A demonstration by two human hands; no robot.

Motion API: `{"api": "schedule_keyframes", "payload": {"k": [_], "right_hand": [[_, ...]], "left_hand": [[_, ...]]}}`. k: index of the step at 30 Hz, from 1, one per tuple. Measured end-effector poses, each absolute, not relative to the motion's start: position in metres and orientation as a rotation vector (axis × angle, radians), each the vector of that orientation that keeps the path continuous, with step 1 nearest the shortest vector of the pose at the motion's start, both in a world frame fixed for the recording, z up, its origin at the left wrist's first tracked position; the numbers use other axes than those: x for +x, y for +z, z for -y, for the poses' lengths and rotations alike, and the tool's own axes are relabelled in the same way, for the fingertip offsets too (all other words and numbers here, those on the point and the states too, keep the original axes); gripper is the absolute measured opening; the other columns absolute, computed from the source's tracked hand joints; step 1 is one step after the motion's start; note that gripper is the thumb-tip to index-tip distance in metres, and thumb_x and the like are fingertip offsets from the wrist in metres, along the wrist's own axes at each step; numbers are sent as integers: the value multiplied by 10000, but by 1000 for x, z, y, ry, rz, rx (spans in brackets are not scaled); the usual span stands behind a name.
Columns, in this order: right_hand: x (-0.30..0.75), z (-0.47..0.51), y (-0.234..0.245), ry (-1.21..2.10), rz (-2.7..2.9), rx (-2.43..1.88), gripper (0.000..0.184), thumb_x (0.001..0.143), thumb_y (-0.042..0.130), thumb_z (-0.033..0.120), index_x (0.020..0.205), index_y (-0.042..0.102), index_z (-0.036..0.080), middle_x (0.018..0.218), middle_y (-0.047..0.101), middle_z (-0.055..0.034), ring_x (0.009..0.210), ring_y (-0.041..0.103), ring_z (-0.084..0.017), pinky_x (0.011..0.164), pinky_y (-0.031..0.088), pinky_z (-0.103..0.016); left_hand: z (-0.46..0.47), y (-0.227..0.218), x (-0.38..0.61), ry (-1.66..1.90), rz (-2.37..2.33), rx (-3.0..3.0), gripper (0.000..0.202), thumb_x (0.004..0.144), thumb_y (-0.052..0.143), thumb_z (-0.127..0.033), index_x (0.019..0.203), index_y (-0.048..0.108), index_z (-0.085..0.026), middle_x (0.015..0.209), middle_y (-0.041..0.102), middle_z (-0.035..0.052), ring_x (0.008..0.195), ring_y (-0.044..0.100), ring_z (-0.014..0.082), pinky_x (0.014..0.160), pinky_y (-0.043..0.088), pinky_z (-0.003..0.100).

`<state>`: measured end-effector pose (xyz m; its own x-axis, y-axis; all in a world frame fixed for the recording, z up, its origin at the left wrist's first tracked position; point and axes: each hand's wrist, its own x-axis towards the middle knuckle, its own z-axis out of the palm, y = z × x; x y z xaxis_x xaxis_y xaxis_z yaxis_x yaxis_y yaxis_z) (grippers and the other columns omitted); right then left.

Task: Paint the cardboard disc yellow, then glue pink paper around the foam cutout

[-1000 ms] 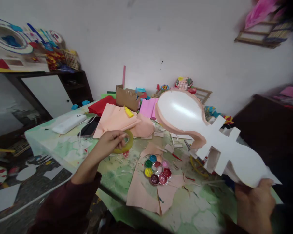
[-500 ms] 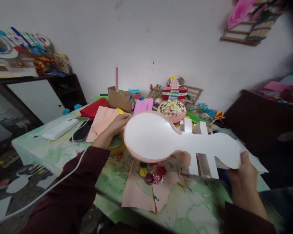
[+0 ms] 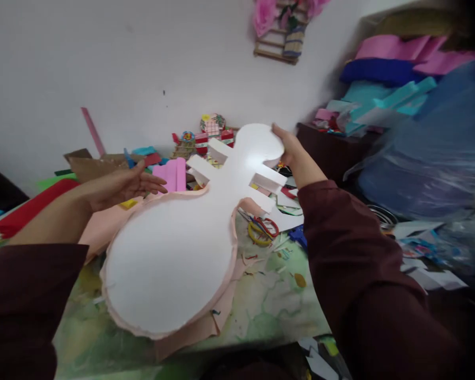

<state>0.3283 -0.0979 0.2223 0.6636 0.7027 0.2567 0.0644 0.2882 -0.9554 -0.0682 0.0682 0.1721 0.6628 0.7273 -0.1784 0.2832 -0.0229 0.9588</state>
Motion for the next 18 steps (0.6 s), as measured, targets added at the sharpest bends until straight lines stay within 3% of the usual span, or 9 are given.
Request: {"api": "schedule_keyframes", "payload": {"k": [2, 7, 11, 14, 18], "right_hand": [[324, 84, 233, 795, 765, -1227, 360, 973, 493, 430, 903, 615, 99, 936, 712, -65, 981, 658, -188, 934, 511, -433], [305, 66, 215, 889, 684, -1244, 310, 972, 505, 405, 914, 613, 120, 769, 675, -16, 835, 657, -167, 867, 536, -412], [297, 60, 179, 935, 609, -1255, 278, 999, 460, 354, 966, 617, 127, 776, 683, -21, 763, 638, -150, 787, 553, -359], [294, 54, 157, 972, 574, -1268, 264, 979, 510, 358, 1045, 620, 127, 918, 684, -44, 793, 648, -151, 745, 562, -344], [288, 42, 140, 993, 557, -1269, 327, 935, 592, 372, 1186, 591, 163, 1152, 636, -75, 947, 651, -190, 798, 569, -387]], "left_hand": [[-58, 177, -63, 322, -823, 1576, 733, 982, 191, -619, 1071, 698, -98, 1010, 745, 109, 998, 652, 225, 848, 491, 301], [-22, 168, -58, 223, -775, 1345, 638, 830, 503, -703, 1087, 710, -157, 1087, 737, 126, 980, 677, 320, 768, 560, 395], [-2, 161, -55, 189, -779, 1279, 557, 701, 724, -622, 1014, 740, -161, 1009, 760, 108, 864, 705, 291, 694, 562, 348], [7, 161, -56, 122, -759, 1323, 501, 690, 745, -605, 940, 754, -171, 923, 771, 80, 829, 714, 280, 658, 560, 327], [14, 152, -55, 136, -722, 1474, 406, 711, 758, -546, 905, 763, -190, 896, 774, 52, 810, 715, 251, 644, 558, 303]]}}
